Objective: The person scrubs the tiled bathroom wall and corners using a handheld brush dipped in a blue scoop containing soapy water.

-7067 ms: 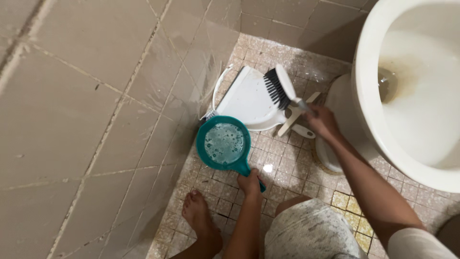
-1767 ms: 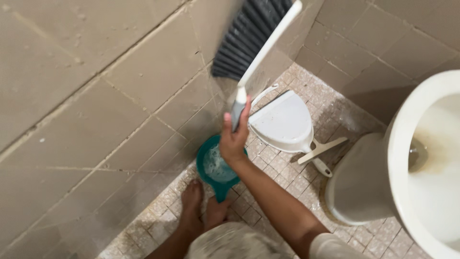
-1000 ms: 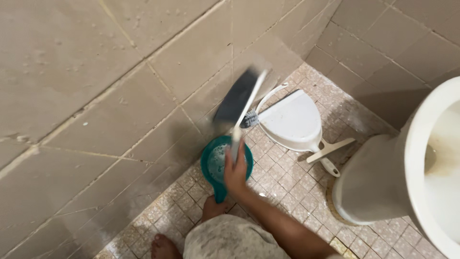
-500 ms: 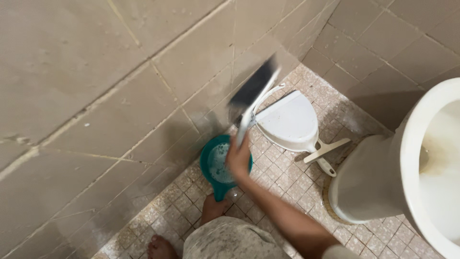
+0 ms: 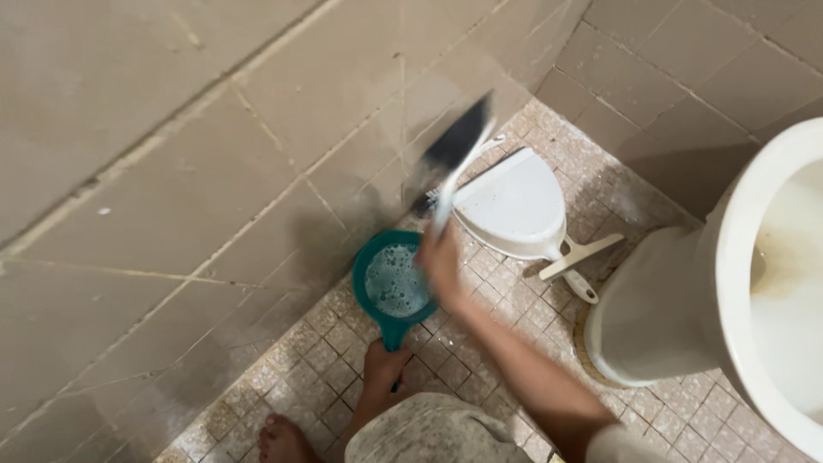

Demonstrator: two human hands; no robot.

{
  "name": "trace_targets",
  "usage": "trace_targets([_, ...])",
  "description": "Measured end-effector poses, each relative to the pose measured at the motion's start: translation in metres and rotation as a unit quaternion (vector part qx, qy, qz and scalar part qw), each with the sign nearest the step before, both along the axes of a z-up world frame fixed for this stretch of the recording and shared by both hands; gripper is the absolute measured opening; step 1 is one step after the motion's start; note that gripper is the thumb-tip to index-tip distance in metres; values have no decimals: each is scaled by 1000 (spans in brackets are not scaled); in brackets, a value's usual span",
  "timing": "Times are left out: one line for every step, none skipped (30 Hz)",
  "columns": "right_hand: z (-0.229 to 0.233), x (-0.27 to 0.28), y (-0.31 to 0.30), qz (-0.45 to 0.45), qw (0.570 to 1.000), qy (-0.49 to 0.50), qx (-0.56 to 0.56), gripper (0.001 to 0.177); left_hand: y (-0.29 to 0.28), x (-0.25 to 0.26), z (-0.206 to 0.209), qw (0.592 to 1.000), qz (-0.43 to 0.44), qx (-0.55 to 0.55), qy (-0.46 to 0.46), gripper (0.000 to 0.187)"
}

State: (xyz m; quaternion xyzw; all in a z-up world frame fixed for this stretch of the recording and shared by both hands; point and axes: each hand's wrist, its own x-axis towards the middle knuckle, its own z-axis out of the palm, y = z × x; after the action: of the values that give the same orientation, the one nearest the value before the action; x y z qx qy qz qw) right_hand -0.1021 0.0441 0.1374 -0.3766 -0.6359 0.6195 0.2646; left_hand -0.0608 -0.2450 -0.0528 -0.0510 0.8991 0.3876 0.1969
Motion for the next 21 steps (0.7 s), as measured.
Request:
trace_targets([6, -21, 44, -46, 997, 50, 39, 32, 47, 3, 12, 990, -46, 88, -96, 23])
trace_targets([16, -40, 85, -87, 995, 22, 47, 33, 72, 6, 30, 976, -74, 132, -158, 19])
trace_targets([14, -43, 92, -88, 995, 21, 32, 33, 82, 4, 48, 966, -87, 146, -194, 16])
trace_targets([13, -46, 93, -89, 996, 20, 17, 33, 89, 2, 62, 965, -89, 141, -202, 14])
trace_targets([12, -46, 91, -88, 996, 17, 3, 33, 92, 1, 72, 965, -87, 141, -205, 15])
trace_targets([0, -28, 58, -53, 987, 78, 127, 31, 93, 2, 80, 964, -85, 140, -208, 16])
trace_targets([-9, -8, 19, -13, 999, 26, -40, 34, 96, 0, 85, 965, -87, 129, -211, 16])
trace_targets([-14, 14, -21, 15, 994, -84, -61, 37, 98, -2, 89, 966, -90, 118, -213, 16])
trace_targets([-16, 36, -49, 65, 994, -65, -64, 47, 103, -2, 91, 965, -95, 109, -217, 16])
trace_targets([-16, 53, -73, 82, 991, -3, 106, 59, 106, -2, 92, 966, -91, 99, -221, 18])
trace_targets([-16, 61, -74, 96, 992, -53, 57, 62, 105, -3, 94, 967, -86, 89, -224, 20])
trace_targets([-16, 68, -74, 111, 988, -103, 8, 64, 105, -5, 95, 967, -81, 79, -228, 23])
trace_targets([-16, 72, -74, 126, 979, -151, -43, 67, 105, -7, 95, 967, -93, 76, -224, 20])
trace_targets([-19, 66, -59, 102, 980, -164, -55, 62, 103, -7, 94, 967, -105, 74, -220, 17])
trace_targets([-22, 49, -29, 77, 979, -175, -67, 59, 103, -9, 94, 967, -117, 71, -215, 15])
trace_targets([-25, 34, 6, 63, 987, -100, -105, 52, 104, -8, 94, 969, -120, 75, -204, 15])
trace_targets([-27, 11, 43, -19, 990, -127, 54, 33, 103, -7, 93, 971, -120, 78, -192, 16])
trace_targets([-26, -11, 76, -74, 986, -24, 149, 29, 102, -6, 93, 973, -121, 80, -181, 17])
trace_targets([-33, -14, 77, -83, 982, -19, 167, 30, 101, -6, 93, 975, -116, 65, -178, 16])
trace_targets([-36, -17, 77, -91, 979, -14, 184, 31, 102, -4, 93, 977, -111, 50, -175, 16])
trace_targets([-36, -20, 77, -99, 974, -8, 202, 33, 106, -3, 93, 979, -106, 37, -171, 15])
